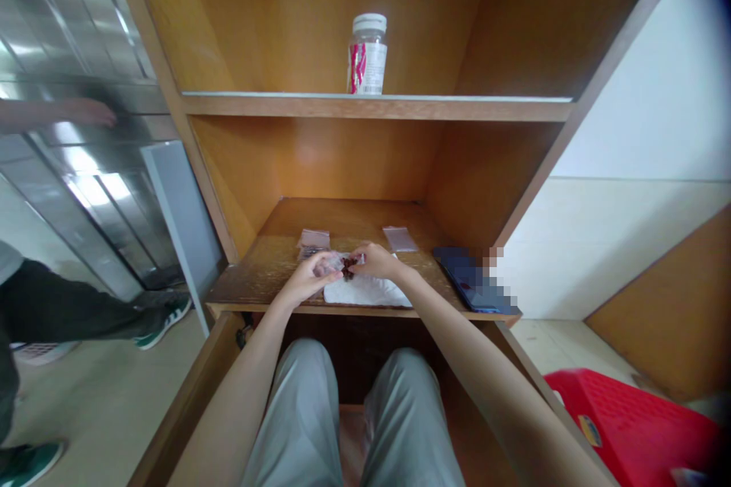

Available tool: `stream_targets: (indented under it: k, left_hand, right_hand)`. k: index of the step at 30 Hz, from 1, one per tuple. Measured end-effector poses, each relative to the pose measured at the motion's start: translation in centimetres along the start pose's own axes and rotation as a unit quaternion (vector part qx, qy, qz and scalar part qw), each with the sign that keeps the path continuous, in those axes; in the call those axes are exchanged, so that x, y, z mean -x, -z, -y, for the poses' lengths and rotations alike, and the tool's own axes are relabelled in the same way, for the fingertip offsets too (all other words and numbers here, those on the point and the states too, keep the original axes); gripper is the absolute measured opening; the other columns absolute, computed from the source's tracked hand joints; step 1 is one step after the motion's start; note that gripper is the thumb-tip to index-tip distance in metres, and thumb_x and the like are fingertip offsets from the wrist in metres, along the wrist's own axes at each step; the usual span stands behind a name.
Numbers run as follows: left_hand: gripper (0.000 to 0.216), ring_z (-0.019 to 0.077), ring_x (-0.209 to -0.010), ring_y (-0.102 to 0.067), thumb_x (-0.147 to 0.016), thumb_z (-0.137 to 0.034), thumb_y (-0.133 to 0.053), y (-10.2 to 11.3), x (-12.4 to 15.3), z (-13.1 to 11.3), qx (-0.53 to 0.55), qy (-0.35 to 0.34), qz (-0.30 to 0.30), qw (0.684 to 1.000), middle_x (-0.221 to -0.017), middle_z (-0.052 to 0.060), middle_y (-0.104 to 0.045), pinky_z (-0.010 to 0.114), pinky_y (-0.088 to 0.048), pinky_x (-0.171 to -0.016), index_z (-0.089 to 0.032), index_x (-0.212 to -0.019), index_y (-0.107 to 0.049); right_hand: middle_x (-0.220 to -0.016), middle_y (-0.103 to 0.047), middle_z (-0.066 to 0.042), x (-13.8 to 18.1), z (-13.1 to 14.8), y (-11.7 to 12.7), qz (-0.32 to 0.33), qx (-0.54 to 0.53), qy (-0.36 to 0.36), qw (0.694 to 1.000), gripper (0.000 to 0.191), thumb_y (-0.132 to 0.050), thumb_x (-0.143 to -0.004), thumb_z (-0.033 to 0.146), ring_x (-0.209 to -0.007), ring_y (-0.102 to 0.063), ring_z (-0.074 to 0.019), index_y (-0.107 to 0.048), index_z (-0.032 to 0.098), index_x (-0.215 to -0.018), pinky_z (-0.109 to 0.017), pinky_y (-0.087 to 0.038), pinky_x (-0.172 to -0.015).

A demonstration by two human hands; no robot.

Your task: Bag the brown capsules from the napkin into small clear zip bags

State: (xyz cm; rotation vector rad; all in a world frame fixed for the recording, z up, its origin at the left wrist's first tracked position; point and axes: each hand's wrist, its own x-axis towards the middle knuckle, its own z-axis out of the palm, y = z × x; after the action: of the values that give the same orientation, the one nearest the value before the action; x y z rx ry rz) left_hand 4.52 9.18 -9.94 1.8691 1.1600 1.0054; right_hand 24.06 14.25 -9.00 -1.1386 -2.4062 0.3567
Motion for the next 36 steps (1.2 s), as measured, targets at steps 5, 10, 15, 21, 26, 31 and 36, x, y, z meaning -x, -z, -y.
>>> stream_targets:
  k: [5,10,15,21,26,31,36]
  left_hand:
    - [0.049,0.0162,-0.081,-0.053,-0.069,-0.042,-0.06,0.0,-0.1,0.2,-0.002,-0.007,0.006,1.0,-0.09,0.006,-0.06,0.028,-0.04,-0.073,-0.016,-0.11,-0.051]
    - [0.05,0.0177,-0.087,-0.053,-0.07,-0.042,-0.06,0.0,-0.1,0.3,0.001,-0.003,0.011,1.0,-0.093,0.007,-0.06,0.029,-0.04,-0.075,-0.015,-0.11,-0.05]
    - [0.051,0.0173,-0.086,-0.053,-0.07,-0.043,-0.06,0.0,0.0,0.4,-0.002,0.0,0.013,1.0,-0.095,0.007,-0.06,0.028,-0.041,-0.074,-0.016,-0.112,-0.049]
    - [0.05,0.0171,-0.085,-0.053,-0.07,-0.043,-0.059,0.1,0.0,0.4,0.005,-0.004,0.014,1.0,-0.093,0.006,-0.06,0.029,-0.041,-0.075,-0.017,-0.112,-0.05]
    - [0.05,0.017,-0.084,-0.054,-0.07,-0.042,-0.06,0.1,0.0,0.3,0.013,-0.009,0.015,1.0,-0.093,0.006,-0.06,0.03,-0.041,-0.076,-0.017,-0.111,-0.05]
    - [0.05,0.0179,-0.087,-0.053,-0.07,-0.041,-0.06,0.0,0.0,0.2,0.024,-0.008,0.017,1.0,-0.096,0.007,-0.06,0.031,-0.041,-0.078,-0.016,-0.112,-0.049]
    - [0.048,0.0166,-0.086,-0.054,-0.07,-0.04,-0.06,0.0,0.0,0.3,0.028,-0.018,0.014,0.999,-0.099,0.007,-0.059,0.03,-0.041,-0.079,-0.016,-0.111,-0.05]
  right_hand:
    - [-0.075,-0.068,-0.002,-0.2,-0.4,-0.1,0.024,-0.012,0.011,1.0,0.016,-0.058,-0.067,0.023,-0.067,-0.056,-0.0122,-0.07,0.018,-0.078,-0.019,-0.037,-0.06]
    - [-0.077,-0.069,-0.002,-0.2,-0.7,-0.3,0.022,-0.02,0.006,1.0,0.017,-0.058,-0.067,0.023,-0.068,-0.057,-0.0122,-0.07,0.019,-0.079,-0.019,-0.037,-0.06]
    - [-0.077,-0.069,-0.002,-0.2,-0.3,0.1,0.03,-0.036,-0.006,0.999,0.019,-0.058,-0.068,0.025,-0.067,-0.057,-0.0119,-0.07,0.018,-0.081,-0.019,-0.038,-0.06]
    - [-0.076,-0.069,-0.001,-0.1,0.1,0.6,0.04,-0.047,-0.017,0.998,0.017,-0.059,-0.067,0.023,-0.066,-0.057,-0.0113,-0.07,0.018,-0.08,-0.018,-0.037,-0.058]
    - [-0.072,-0.068,0.0,0.0,0.2,0.6,0.034,-0.043,-0.015,0.998,0.014,-0.058,-0.068,0.02,-0.063,-0.055,-0.0103,-0.069,0.017,-0.075,-0.018,-0.036,-0.057]
    - [-0.072,-0.067,-0.002,0.2,0.0,0.6,0.002,-0.047,-0.015,0.999,0.014,-0.058,-0.069,0.02,-0.064,-0.055,-0.0114,-0.07,0.016,-0.075,-0.02,-0.036,-0.058]
    - [-0.075,-0.066,-0.005,0.2,0.0,0.9,-0.083,-0.105,-0.006,0.991,0.017,-0.06,-0.07,0.025,-0.067,-0.054,-0.0121,-0.068,0.015,-0.08,-0.022,-0.039,-0.061]
